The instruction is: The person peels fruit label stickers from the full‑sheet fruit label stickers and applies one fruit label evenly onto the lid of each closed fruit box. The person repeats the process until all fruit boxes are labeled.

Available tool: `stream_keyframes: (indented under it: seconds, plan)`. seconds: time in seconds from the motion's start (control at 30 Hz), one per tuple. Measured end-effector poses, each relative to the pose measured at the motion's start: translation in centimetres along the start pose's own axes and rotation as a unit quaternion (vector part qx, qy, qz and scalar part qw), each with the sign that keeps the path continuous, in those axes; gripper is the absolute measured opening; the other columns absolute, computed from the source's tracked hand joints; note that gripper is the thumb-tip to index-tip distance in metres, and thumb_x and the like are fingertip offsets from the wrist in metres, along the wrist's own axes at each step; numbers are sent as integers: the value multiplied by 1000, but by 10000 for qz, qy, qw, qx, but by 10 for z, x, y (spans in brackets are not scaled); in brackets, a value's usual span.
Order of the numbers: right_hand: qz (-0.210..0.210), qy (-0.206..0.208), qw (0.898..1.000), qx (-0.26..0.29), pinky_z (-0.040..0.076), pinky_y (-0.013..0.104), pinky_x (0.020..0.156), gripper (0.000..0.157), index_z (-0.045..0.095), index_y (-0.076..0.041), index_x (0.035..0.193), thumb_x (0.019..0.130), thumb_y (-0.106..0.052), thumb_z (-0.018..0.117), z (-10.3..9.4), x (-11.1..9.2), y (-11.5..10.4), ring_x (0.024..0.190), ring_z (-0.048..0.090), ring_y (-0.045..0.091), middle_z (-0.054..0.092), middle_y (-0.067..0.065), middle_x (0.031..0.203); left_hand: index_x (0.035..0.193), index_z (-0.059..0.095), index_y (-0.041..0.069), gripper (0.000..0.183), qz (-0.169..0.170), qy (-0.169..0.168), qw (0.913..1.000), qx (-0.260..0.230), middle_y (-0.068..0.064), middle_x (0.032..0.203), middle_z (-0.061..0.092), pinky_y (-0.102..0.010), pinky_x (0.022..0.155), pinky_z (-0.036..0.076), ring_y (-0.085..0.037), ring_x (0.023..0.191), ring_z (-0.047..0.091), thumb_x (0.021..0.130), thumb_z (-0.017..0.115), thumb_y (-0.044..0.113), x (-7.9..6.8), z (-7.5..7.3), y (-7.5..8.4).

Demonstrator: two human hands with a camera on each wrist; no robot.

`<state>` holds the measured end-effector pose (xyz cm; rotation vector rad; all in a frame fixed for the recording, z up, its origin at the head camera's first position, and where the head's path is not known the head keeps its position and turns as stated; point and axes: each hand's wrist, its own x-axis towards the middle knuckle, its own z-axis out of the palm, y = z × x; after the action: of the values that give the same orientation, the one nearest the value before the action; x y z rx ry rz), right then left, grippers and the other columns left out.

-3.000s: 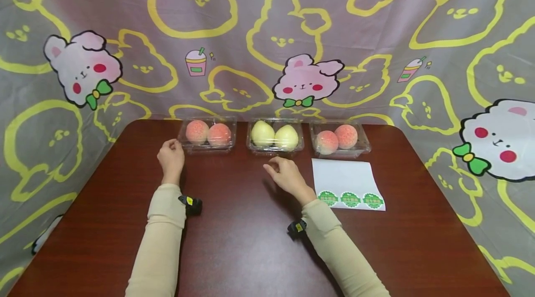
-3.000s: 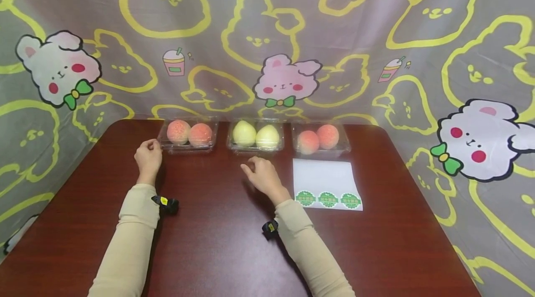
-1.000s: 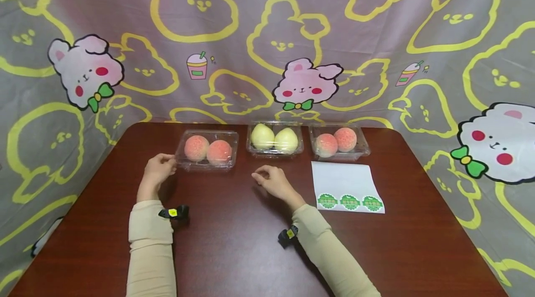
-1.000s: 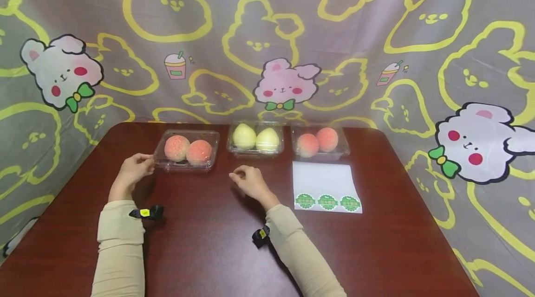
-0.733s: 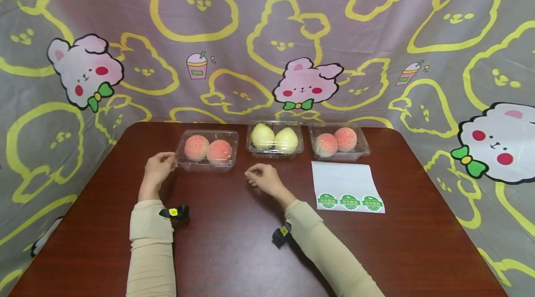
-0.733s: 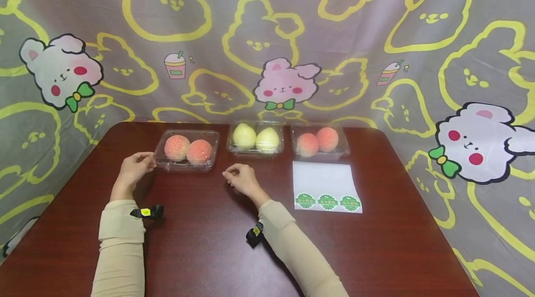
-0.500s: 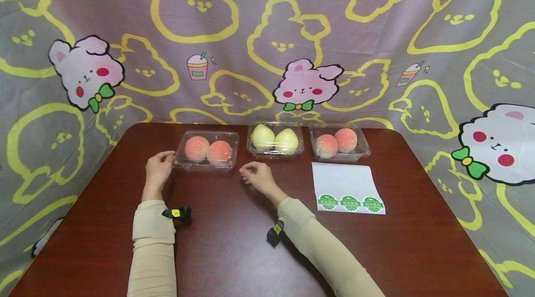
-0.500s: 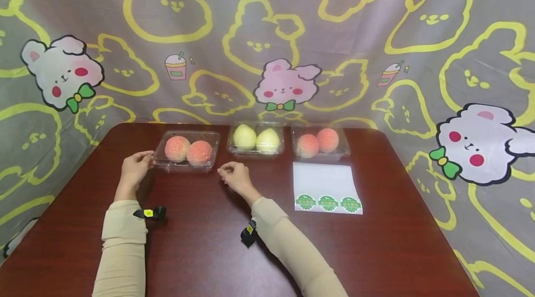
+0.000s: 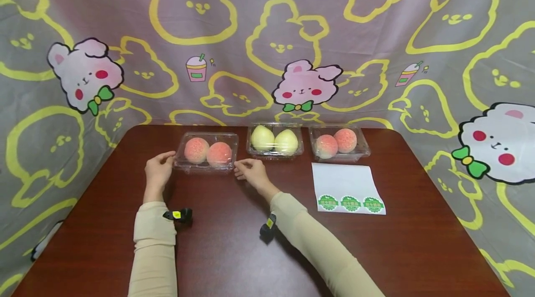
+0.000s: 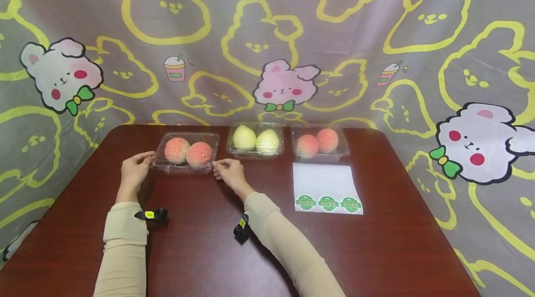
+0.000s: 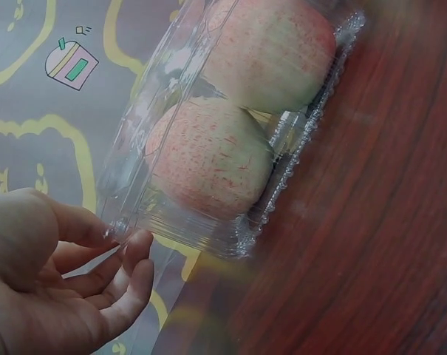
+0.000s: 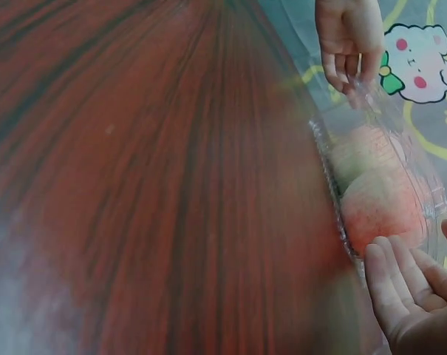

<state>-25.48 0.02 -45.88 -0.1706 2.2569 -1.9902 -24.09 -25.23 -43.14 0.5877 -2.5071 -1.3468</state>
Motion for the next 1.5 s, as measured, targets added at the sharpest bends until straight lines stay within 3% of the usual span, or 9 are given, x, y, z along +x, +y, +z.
stream_keyframes:
  seconds: [0.13,0.23,0.37,0.6,0.73,0.9,1.1,1.27,1.5]
  plan:
    - [-2,49,10000,82,61,32,67,27,65,14,106,94,-10,59,4,1,-1,71,73,28,69,35,95,121,66,2,30,54,8,10000,29,-24,118,67,-8,59,37,7,68,47,97,50,12,0,0,-1]
    - [-26,124,9999,65,61,33,66,26,66,14,104,93,-8,60,7,2,-2,69,73,29,69,35,94,121,65,1,30,77,-14,10000,0,-24,121,65,-8,60,36,-6,81,56,98,51,13,-1,0,-1]
    - [46,220,9997,109,61,35,66,24,65,15,102,93,-7,61,9,3,-4,72,73,34,69,36,94,122,64,0,31,78,-78,9999,34,-23,126,63,-7,61,35,-21,99,58,99,50,14,-1,-1,0]
    - [283,232,9993,124,61,31,63,22,66,13,101,92,-6,61,11,0,-8,58,67,13,70,34,93,121,65,-1,31,164,-176,9995,181,-25,124,64,-9,62,36,-25,101,59,98,52,15,-1,-7,3]
    - [351,192,9992,55,60,29,61,21,67,12,100,92,-7,61,10,-5,-10,57,64,9,71,31,92,121,64,-3,32,236,-336,9987,310,-26,127,61,-14,67,37,-29,107,57,98,51,16,-1,-12,5]
    - [369,151,9992,-43,60,28,59,21,66,12,98,92,-7,62,8,-13,-10,54,62,7,71,31,90,120,64,-4,33,211,-669,9962,517,-27,122,63,-17,65,41,-27,97,61,98,52,17,-5,-17,5]
    - [319,-21,9994,-138,60,32,60,22,66,13,96,92,-8,62,3,-23,-10,54,62,6,70,32,88,118,64,-7,37,206,-1091,9918,626,-27,111,68,-21,65,44,-15,81,62,98,53,23,-8,-24,4]
    - [243,-147,9992,-266,60,34,60,21,66,13,95,91,-8,63,-3,-31,-10,56,67,16,70,33,85,116,62,-12,39,380,-1422,9876,550,-26,102,72,-36,73,57,-3,68,63,98,54,21,-10,-29,5]
    - [297,-462,9975,-455,60,35,60,20,66,13,95,90,-7,62,-12,-40,-9,55,66,20,69,33,85,116,61,-13,41,395,-1923,9790,555,-19,95,74,-40,78,59,-4,69,64,99,54,23,-12,-33,7]
